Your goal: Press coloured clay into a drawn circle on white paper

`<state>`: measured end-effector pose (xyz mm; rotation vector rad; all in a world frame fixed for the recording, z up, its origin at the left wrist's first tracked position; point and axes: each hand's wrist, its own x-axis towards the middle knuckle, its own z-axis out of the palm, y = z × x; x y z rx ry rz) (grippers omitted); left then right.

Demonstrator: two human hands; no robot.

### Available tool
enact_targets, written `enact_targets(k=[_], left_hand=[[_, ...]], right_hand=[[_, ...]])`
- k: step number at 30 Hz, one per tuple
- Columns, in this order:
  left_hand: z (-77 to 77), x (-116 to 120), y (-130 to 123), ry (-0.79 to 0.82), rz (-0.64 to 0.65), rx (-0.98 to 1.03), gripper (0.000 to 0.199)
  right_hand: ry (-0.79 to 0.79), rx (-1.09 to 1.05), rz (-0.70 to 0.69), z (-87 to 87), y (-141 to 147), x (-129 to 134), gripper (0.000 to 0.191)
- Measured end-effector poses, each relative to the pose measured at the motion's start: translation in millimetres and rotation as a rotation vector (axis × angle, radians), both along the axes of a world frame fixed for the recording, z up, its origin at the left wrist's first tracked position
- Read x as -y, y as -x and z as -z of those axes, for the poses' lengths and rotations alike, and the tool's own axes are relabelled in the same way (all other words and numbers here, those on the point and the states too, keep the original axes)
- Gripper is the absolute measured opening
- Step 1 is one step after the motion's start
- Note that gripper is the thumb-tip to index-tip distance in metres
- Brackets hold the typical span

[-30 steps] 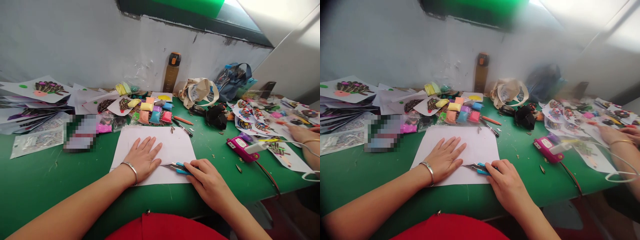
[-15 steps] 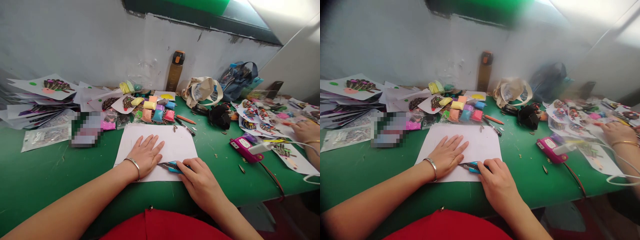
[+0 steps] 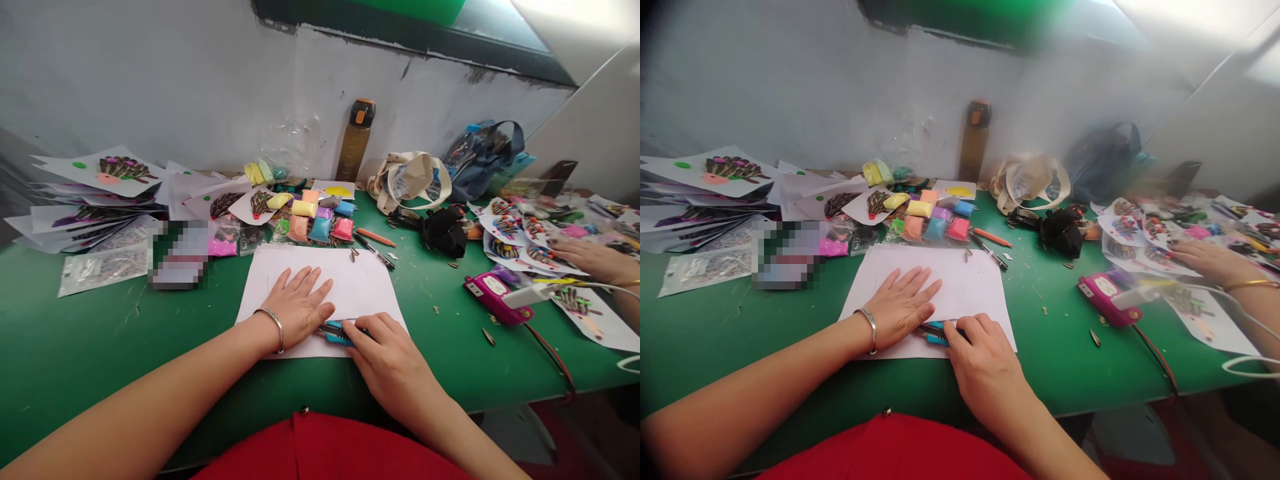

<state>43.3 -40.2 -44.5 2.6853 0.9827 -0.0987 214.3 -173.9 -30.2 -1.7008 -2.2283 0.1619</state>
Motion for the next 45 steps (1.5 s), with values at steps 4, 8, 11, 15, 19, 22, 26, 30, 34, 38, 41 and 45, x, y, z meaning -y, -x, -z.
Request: enact_targets(k=[4, 8, 11, 15, 19, 22, 26, 30, 34, 38, 41, 45], left_hand=[[-1.7, -1.1, -0.5, 0.028, 0.001, -0.008, 0.069], [-7.1, -2.6, -1.0, 0.081, -0.006, -0.028, 0.069], [-12.6, -3.4, -0.7, 0.120, 0.000, -0.027, 0.068], [-15.6, -4.7, -0.4, 0.165, -0.012, -0.027, 0.067], [-13.0, -7.4, -1.0, 0.168, -0.017, -0.028, 0.066], [-11.6, -8.8, -1.1, 0.177, -0.020, -0.026, 0.066], [-12.8, -9.3, -0.9, 0.175, -0.014, -0.037, 0.065], [-13.5, -10.3, -1.4, 0.145, 0.013, -0.053, 0.061], [-10.3, -12.8, -1.6, 0.116, 0.017, -0.058, 0.054], [-7.6, -14.6, -1.0, 0.147, 0.010, -0.026, 0.052], [-8.7, -14.6, -1.4, 0.178, -0.006, -0.016, 0.054], [-11.6, -14.4, -2.5, 0.191, -0.020, -0.040, 0.055]], right_hand=[[0.034, -0.017, -0.004, -2.1, 6.7, 1.3, 0.028], [0.054, -0.020, 0.027, -3.1, 9.4, 2.3, 0.028], [0.051, -0.021, 0.070, -1.2, 0.7, 5.8, 0.029], [0.041, -0.022, 0.123, 0.6, -5.5, 8.3, 0.027], [0.055, -0.021, 0.096, -1.2, 11.7, 0.9, 0.026], [0.036, -0.009, 0.073, -2.4, 25.8, -6.1, 0.026], [0.017, -0.010, 0.029, -2.1, 27.6, -6.9, 0.028], [0.005, -0.026, 0.022, -0.7, 26.0, -5.2, 0.028], [-0.016, -0.022, 0.034, 1.4, 34.4, -8.9, 0.024], [-0.042, -0.006, 0.000, 3.6, 38.4, -9.5, 0.025], [-0.044, -0.007, -0.009, 4.7, 38.7, -9.6, 0.027], [-0.039, -0.010, -0.017, 6.6, 43.7, -14.0, 0.028]])
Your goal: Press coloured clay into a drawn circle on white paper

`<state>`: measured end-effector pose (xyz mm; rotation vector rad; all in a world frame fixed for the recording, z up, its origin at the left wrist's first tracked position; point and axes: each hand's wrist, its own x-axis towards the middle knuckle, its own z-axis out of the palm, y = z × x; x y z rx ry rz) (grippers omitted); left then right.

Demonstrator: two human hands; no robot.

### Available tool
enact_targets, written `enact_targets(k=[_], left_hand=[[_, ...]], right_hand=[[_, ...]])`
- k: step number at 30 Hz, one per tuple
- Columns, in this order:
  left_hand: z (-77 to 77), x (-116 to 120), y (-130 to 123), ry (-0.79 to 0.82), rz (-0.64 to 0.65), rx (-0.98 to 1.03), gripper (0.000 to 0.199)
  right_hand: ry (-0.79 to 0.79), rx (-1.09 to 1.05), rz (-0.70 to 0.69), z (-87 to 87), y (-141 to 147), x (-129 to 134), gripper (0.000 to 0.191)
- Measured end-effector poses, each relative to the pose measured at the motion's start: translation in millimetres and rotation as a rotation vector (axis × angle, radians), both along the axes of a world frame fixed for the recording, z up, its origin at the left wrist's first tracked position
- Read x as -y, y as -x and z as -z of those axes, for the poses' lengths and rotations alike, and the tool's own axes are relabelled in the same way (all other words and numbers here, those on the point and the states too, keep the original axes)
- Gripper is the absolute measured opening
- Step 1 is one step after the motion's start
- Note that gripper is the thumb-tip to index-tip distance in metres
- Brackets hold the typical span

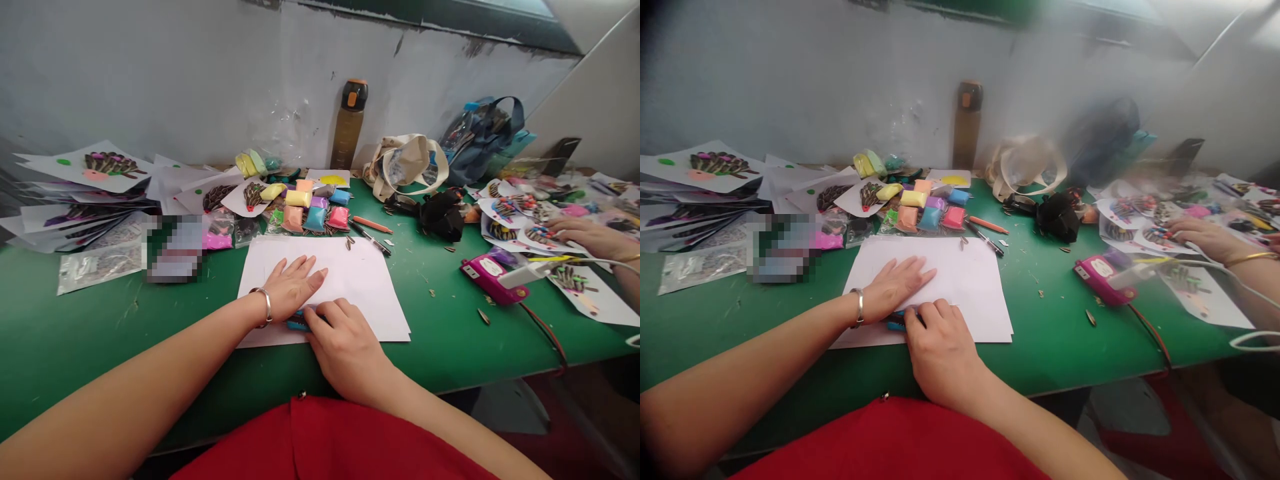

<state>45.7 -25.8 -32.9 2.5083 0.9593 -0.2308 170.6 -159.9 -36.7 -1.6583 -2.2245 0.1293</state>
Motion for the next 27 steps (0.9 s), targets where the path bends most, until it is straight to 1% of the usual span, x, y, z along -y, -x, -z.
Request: enact_targets(k=[5, 9, 12, 15, 18, 21, 22, 23, 25, 27], left_hand=[[0.0, -0.5, 1.1, -0.004, 0.019, 0.016, 0.052], [-1.4, 0.3, 0.9, 0.014, 0.014, 0.018, 0.057], [-3.9, 1.4, 1.2, 0.030, 0.005, 0.017, 0.063], [-4.5, 2.1, 4.2, 0.044, 0.020, 0.028, 0.064], [-1.7, 3.7, 8.5, 0.024, 0.039, 0.046, 0.061], [3.3, 9.1, 10.8, -0.047, 0.054, 0.056, 0.061], [5.1, 11.6, 11.0, -0.089, 0.057, 0.065, 0.062], [7.0, 13.9, 11.1, -0.137, 0.056, 0.073, 0.064], [10.2, 17.6, 11.0, -0.201, 0.049, 0.080, 0.064], [12.3, 19.3, 11.1, -0.227, 0.055, 0.089, 0.063]], right_hand=[[0.001, 0.005, -0.054, 3.2, 4.1, 1.5, 0.026], [-0.007, -0.007, -0.133, 0.6, -5.4, 9.6, 0.026], [0.011, 0.001, -0.172, -5.7, -28.2, 20.0, 0.029], [0.091, 0.017, -0.154, -8.8, -68.2, 35.7, 0.030], [0.043, 0.043, -0.057, -3.0, -117.6, 49.3, 0.033], [-0.101, 0.079, 0.164, 8.3, -157.4, 51.2, 0.036], [-0.149, 0.095, 0.260, 12.4, -166.0, 48.6, 0.037], [-0.172, 0.115, 0.328, 16.6, -172.2, 44.5, 0.038], [-0.185, 0.176, 0.415, 24.7, -178.7, 33.3, 0.037], [-0.158, 0.236, 0.478, 31.1, -179.7, 20.9, 0.036]])
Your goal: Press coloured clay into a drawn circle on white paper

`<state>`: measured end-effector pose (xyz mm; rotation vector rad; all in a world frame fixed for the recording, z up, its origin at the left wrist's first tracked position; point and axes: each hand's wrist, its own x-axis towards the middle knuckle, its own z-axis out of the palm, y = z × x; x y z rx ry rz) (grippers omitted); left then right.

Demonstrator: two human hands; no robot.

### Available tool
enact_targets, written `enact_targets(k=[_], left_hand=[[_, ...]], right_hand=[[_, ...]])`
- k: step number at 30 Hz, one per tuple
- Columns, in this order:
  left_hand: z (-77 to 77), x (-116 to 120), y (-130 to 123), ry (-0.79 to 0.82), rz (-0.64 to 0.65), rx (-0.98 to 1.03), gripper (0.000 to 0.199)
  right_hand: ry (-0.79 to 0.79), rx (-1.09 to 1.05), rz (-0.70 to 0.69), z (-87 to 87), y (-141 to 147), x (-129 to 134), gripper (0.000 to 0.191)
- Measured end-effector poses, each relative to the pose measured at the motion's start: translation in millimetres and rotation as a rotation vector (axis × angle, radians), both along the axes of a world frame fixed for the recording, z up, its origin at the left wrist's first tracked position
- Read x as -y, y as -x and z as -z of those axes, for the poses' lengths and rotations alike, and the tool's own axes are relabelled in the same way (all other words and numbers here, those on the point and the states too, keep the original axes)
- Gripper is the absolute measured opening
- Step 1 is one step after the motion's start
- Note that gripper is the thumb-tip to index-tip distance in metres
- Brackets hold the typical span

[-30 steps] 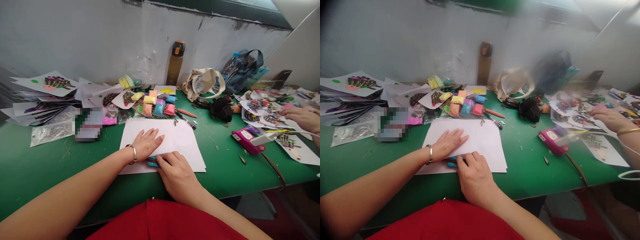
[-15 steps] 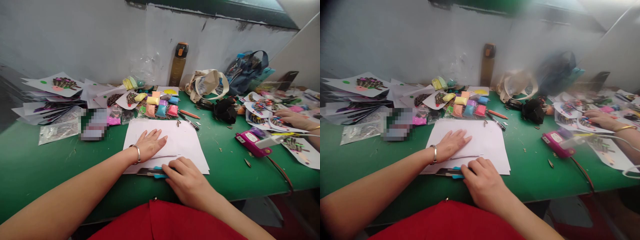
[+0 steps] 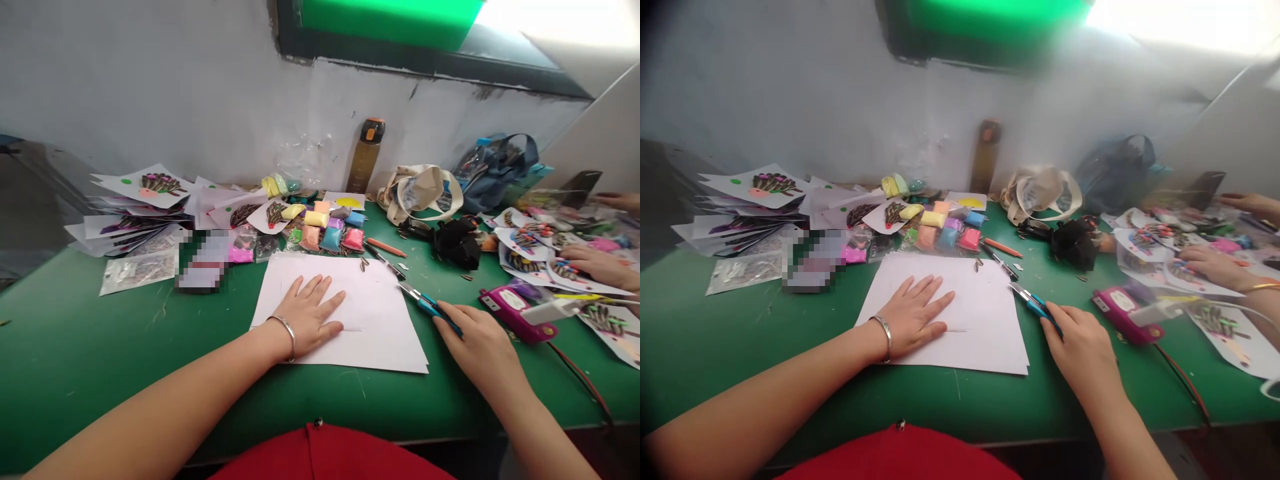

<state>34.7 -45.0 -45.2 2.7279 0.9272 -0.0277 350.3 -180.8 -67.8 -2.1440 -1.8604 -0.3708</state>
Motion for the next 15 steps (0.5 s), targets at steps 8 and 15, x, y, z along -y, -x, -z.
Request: enact_targets(k=[8, 15], left_hand=[[1.8, -1.5, 0.7, -0.012, 0.003, 0.023, 0.060], [-2.3, -0.8, 5.5, -0.089, 0.059, 0.103, 0.054]], right_hand=[[-0.100, -0.099, -0.016, -31.9, 37.2, -38.2, 0.033], [0.130, -0.150, -0.421, -55.1, 119.2, -102.5, 0.024]])
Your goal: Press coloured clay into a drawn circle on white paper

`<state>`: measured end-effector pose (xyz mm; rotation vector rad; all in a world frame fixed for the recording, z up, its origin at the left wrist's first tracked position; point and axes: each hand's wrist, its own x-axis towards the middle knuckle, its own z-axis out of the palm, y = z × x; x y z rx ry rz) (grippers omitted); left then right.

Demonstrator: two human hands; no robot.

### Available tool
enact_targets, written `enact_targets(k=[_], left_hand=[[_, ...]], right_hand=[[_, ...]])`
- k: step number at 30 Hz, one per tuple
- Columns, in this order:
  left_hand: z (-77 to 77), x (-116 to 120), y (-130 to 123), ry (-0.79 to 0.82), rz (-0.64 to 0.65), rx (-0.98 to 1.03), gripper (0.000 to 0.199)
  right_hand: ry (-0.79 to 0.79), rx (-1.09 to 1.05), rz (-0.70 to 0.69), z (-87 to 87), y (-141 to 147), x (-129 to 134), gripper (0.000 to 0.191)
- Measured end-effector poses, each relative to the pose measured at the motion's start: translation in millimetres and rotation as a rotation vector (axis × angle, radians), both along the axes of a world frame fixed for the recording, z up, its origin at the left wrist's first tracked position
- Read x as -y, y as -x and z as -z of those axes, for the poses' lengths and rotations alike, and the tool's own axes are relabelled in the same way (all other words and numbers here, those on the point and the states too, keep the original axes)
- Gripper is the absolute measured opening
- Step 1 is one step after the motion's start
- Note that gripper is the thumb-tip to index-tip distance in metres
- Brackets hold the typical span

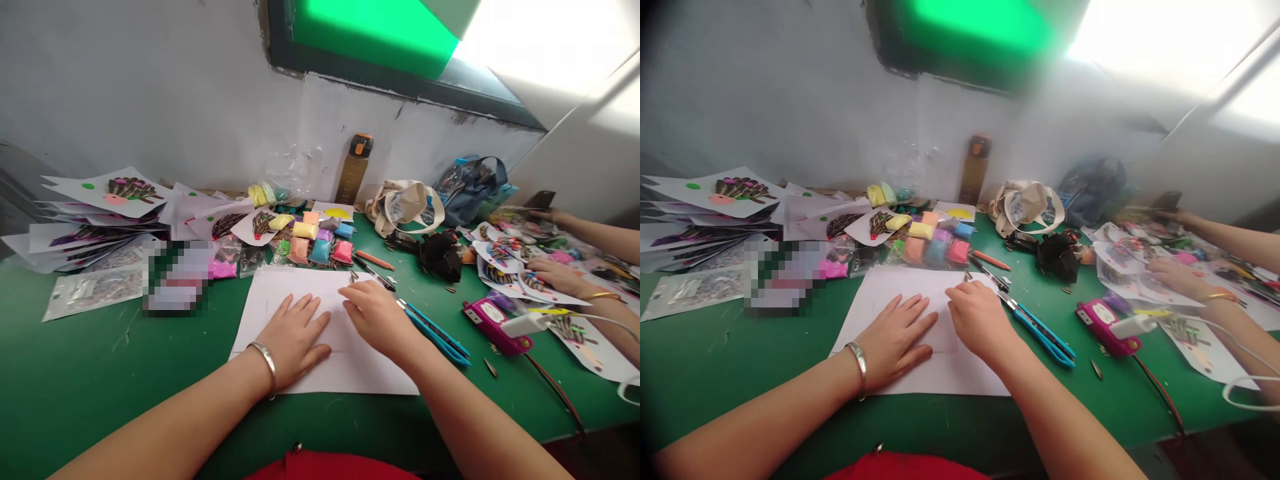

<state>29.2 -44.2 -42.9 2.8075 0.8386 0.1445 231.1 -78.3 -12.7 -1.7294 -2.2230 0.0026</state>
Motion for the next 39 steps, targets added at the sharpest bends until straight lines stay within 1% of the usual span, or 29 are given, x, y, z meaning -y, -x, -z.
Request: enact_targets(k=[3, 5, 7, 9, 10, 12, 14, 16, 18, 20, 23, 25, 27, 28, 30, 32, 34, 36, 39], left_hand=[[-1.6, -0.6, 0.9, -0.035, 0.045, 0.041, 0.047], [-1.6, -1.5, 1.6, -0.050, 0.070, 0.070, 0.042], [-1.6, -2.3, 3.2, -0.062, 0.087, 0.104, 0.038], [-1.9, -2.8, 5.6, -0.068, 0.097, 0.152, 0.035], [-2.2, -2.9, 6.8, -0.069, 0.099, 0.181, 0.034], [-3.0, -3.1, 9.2, -0.078, 0.090, 0.251, 0.032], [-3.5, -4.4, 11.5, -0.093, 0.065, 0.316, 0.029], [-3.8, -8.0, 14.7, -0.110, 0.022, 0.361, 0.027], [-4.6, -14.6, 19.8, -0.134, -0.027, 0.373, 0.026], [-6.2, -23.5, 26.7, -0.167, -0.076, 0.340, 0.026], [-8.9, -37.2, 37.1, -0.197, -0.170, 0.231, 0.030], [-10.4, -43.4, 41.3, -0.190, -0.219, 0.159, 0.036], [-11.2, -46.1, 42.2, -0.158, -0.244, 0.080, 0.041], [-11.3, -46.2, 41.5, -0.136, -0.250, 0.043, 0.041], [-11.0, -45.0, 39.0, -0.087, -0.256, -0.012, 0.037], [-10.0, -43.3, 36.3, -0.045, -0.272, -0.034, 0.034], [-8.9, -42.2, 34.6, -0.007, -0.296, -0.032, 0.033], [-7.8, -41.9, 33.8, 0.021, -0.326, -0.014, 0.029], [-6.7, -42.4, 33.4, 0.042, -0.361, 0.037, 0.020]], right_hand=[[0.128, 0.120, -0.075, 1.7, 16.1, -22.3, 0.020], [0.180, 0.147, -0.063, -1.3, 12.3, -34.5, 0.019], [0.172, 0.145, 0.034, -7.2, -2.4, -45.7, 0.022], [0.145, 0.159, 0.183, -12.6, -22.7, -55.9, 0.029], [0.132, 0.169, 0.255, -13.8, -32.8, -60.2, 0.032], [0.133, 0.189, 0.354, -11.9, -48.7, -67.1, 0.035], [0.153, 0.204, 0.408, -4.2, -56.9, -71.7, 0.030], [0.174, 0.215, 0.435, 6.5, -58.7, -75.3, 0.025], [0.190, 0.223, 0.452, 16.6, -57.9, -78.5, 0.030], [0.202, 0.230, 0.460, 23.4, -57.6, -81.0, 0.033], [0.221, 0.239, 0.442, 25.1, -60.0, -80.8, 0.039], [0.221, 0.210, 0.441, 20.9, -61.9, -76.8, 0.050], [0.182, 0.102, 0.458, 13.2, -62.0, -69.9, 0.059], [0.150, 0.013, 0.457, 8.6, -60.9, -65.8, 0.058], [0.093, -0.225, 0.396, -0.6, -55.7, -57.3, 0.049], [0.093, -0.520, 0.283, -7.8, -47.3, -50.1, 0.036], [0.151, -0.834, 0.176, -11.1, -38.0, -46.0, 0.028], [0.215, -1.091, 0.109, -9.9, -30.6, -45.7, 0.025], [0.325, -1.317, 0.071, -2.4, -24.8, -50.0, 0.033]])
